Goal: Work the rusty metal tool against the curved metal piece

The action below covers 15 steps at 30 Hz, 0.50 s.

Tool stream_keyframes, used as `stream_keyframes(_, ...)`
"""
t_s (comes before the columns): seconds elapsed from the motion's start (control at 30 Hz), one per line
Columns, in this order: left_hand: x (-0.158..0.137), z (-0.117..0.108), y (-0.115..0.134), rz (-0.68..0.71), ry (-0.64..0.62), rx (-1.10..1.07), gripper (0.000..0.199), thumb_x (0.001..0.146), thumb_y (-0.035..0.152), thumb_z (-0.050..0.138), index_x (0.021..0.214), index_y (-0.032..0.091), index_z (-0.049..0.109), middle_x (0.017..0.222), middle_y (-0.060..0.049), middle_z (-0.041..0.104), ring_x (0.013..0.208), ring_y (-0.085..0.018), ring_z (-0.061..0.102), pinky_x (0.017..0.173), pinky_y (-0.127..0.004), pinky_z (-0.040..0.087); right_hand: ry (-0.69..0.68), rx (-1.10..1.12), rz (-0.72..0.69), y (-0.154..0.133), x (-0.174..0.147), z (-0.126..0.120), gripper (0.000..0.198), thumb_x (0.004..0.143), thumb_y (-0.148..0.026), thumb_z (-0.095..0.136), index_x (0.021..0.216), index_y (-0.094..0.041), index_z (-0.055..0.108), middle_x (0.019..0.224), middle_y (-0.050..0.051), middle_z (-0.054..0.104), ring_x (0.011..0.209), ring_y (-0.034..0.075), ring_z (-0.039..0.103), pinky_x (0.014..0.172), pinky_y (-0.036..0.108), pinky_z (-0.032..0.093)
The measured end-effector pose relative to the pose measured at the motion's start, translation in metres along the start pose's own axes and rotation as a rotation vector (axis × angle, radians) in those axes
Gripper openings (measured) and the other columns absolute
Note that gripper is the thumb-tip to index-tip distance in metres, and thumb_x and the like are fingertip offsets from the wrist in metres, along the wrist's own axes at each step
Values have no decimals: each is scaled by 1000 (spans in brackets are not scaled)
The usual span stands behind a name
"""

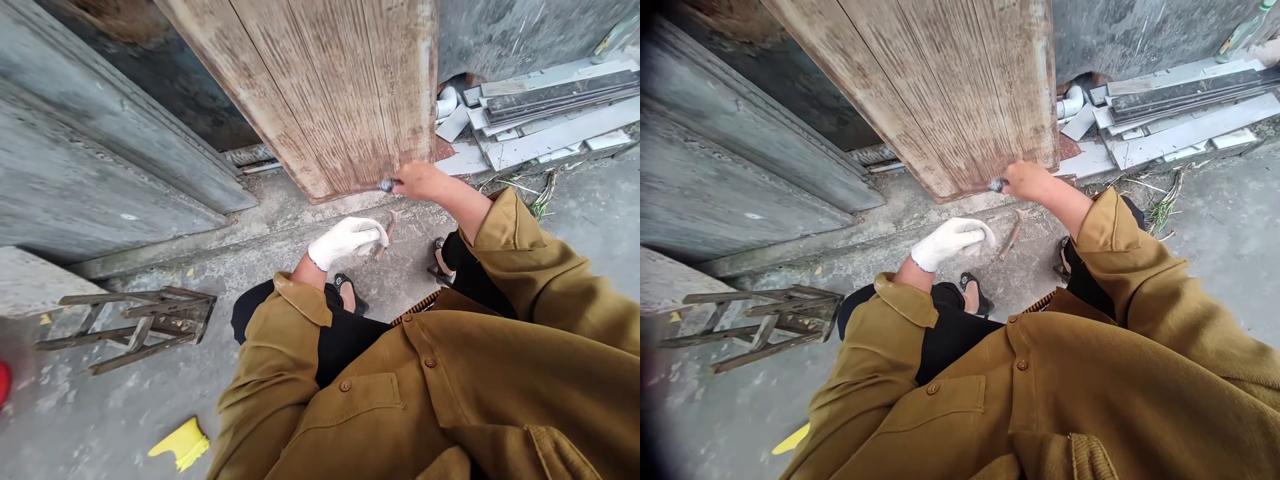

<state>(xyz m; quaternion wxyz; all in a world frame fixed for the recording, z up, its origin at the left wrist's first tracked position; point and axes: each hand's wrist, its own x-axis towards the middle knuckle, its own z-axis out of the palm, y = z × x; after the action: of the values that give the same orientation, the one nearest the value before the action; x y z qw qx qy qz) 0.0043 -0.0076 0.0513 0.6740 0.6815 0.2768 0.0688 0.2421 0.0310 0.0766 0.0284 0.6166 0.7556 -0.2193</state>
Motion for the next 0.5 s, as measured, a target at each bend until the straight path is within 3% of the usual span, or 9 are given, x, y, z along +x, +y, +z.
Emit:
stream_keyframes(0.07, -1, -3, 1, -5, 37, 30, 34, 91, 41, 59, 90, 10, 74, 52, 2, 51, 47, -8, 42, 51, -22, 34, -181, -218, -45, -5, -3, 4, 32, 89, -31, 62, 105, -6, 74, 100, 19, 70, 93, 29, 65, 75, 36, 44)
stream_keyframes(0.13, -2, -7, -1, -16, 114, 54, 33, 90, 42, 61, 87, 10, 73, 51, 2, 49, 46, -8, 40, 50, -23, 33, -397, -288, -120, -9, -6, 6, 27, 86, -27, 65, 99, -6, 76, 93, 16, 71, 89, 27, 65, 75, 35, 43)
stream_keyframes(0.23, 0, -13, -8, 2, 230, 28, 32, 87, 42, 63, 82, 11, 70, 50, 4, 46, 45, -8, 39, 49, -23, 34, -738, -124, -271, -8, -11, 4, 20, 86, -27, 67, 92, -11, 77, 74, 6, 68, 72, 17, 62, 70, 30, 42)
stream_keyframes(0.3, 3, -16, -13, 21, 288, 10, 31, 84, 42, 66, 80, 11, 69, 50, 4, 47, 45, -8, 41, 49, -22, 35, -861, 104, -402, -5, -14, -2, 20, 87, -31, 67, 91, -13, 75, 69, 1, 66, 64, 11, 57, 65, 25, 40)
stream_keyframes(0.37, 7, -18, -19, 25, 360, 1, 31, 82, 43, 68, 78, 12, 68, 53, 2, 52, 47, -9, 44, 48, -22, 36, -787, 364, -519, -2, -17, -10, 24, 87, -38, 68, 90, -14, 72, 68, -2, 64, 60, 8, 53, 62, 22, 38)
stream_keyframes(0.43, 11, -18, -25, 29, 402, -38, 33, 84, 45, 67, 81, 12, 68, 58, -1, 58, 50, -10, 50, 49, -22, 39, -537, 619, -548, 1, -19, -16, 29, 87, -43, 68, 86, -14, 68, 66, -3, 61, 57, 6, 49, 58, 20, 36)
stream_keyframes(0.5, 14, -17, -29, 55, 369, -109, 37, 87, 49, 64, 84, 12, 68, 63, -4, 63, 54, -12, 56, 52, -22, 44, -254, 819, -488, 4, -18, -20, 32, 89, -45, 65, 82, -14, 63, 66, -2, 58, 55, 6, 45, 54, 20, 35)
